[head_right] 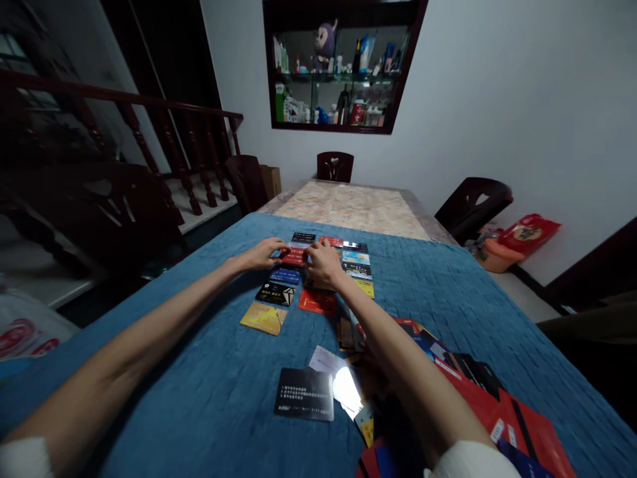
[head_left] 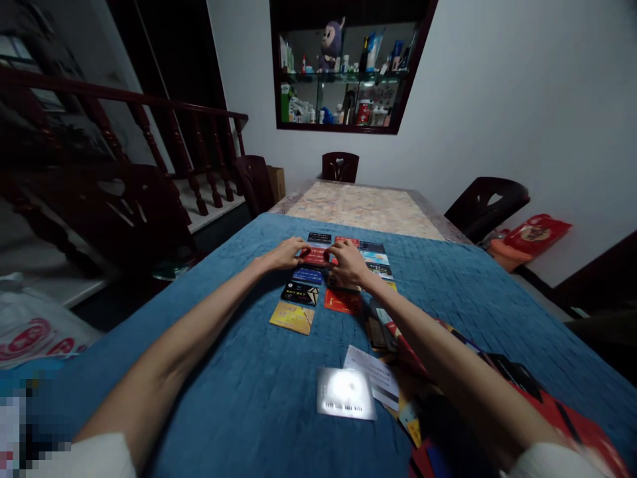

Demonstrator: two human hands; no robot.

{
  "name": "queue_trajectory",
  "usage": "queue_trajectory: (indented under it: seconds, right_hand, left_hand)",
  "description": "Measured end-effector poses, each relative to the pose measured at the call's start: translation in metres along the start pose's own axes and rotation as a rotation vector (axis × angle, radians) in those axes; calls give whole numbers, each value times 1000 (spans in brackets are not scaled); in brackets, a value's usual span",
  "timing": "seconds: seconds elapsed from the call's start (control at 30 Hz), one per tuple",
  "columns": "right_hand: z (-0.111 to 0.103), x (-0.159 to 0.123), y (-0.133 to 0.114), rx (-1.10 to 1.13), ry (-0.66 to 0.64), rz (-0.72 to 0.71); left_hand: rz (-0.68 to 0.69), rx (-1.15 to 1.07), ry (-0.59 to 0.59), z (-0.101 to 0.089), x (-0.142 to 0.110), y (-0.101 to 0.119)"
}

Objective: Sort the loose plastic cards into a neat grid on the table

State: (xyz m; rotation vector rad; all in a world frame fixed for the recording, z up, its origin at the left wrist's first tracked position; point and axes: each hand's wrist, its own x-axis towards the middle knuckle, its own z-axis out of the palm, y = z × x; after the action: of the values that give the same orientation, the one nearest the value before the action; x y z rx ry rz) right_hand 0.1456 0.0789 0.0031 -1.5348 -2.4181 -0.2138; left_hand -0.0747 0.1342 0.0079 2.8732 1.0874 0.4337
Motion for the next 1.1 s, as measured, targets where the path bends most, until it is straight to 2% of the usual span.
queue_trajectory:
  seconds: [0.17, 0.33, 0.73, 1.1]
  right_hand:
    - [10, 10, 2, 2, -64, 30]
    - [14, 15, 2, 8, -98, 40]
    - [24, 24, 10, 10, -184, 24]
    - [26, 25, 12, -16, -194, 6]
  left_hand:
    - [-40, 13, -86, 7, 10, -11]
    - [-46, 12, -122, 10, 16, -18]
    - [-32, 12, -181, 13, 18, -20]
    - [-56, 17, -207, 15, 23, -25]
